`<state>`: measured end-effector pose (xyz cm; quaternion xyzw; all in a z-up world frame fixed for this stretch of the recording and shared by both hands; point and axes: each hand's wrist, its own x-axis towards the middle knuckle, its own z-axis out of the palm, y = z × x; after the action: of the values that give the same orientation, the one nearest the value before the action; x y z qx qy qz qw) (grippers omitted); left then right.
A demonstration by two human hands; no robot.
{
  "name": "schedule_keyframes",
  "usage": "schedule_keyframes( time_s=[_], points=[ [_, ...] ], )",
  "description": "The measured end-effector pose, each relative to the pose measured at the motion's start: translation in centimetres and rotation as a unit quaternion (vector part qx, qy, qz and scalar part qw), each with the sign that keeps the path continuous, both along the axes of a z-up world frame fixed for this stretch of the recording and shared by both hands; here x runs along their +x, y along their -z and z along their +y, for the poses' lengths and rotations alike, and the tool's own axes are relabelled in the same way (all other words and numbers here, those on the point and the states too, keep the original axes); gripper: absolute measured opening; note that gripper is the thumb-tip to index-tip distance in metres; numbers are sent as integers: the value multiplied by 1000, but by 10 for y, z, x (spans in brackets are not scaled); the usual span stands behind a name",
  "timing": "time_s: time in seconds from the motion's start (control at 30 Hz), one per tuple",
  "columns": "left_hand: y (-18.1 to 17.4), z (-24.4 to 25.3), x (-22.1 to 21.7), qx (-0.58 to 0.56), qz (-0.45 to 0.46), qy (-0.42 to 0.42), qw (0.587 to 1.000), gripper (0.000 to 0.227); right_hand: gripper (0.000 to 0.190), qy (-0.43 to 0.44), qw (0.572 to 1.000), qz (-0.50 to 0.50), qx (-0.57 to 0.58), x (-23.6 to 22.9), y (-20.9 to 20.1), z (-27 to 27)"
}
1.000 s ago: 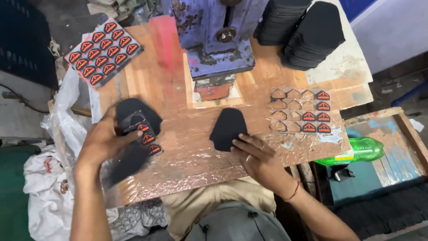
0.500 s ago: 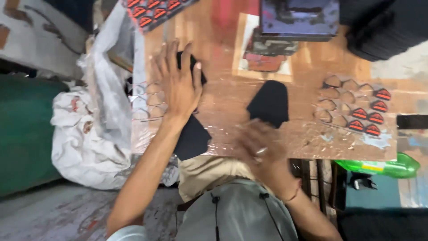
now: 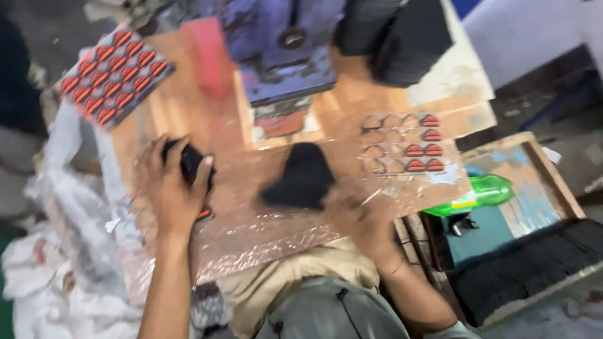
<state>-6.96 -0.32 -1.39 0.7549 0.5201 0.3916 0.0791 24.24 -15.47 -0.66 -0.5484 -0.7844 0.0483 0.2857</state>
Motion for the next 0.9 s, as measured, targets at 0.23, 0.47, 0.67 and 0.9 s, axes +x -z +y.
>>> schedule_keyframes(
  time_s=[0.23, 0.47, 0.67, 0.9],
  points=[
    [0, 0, -1, -38, 39, -31, 998, 50, 41, 226, 794, 564, -21, 104, -40, 96],
    [-17, -12, -14, -66, 63, -25, 995, 54, 15, 245, 963, 100, -56, 74, -47, 16],
    [-40, -45, 13, -57, 78, -6, 995, 68, 75, -15, 995, -87, -52, -5, -45, -9],
    [-19, 3, 76, -10, 86, 130, 988, 70, 84, -77, 976, -202, -28, 22, -41, 109]
  ],
)
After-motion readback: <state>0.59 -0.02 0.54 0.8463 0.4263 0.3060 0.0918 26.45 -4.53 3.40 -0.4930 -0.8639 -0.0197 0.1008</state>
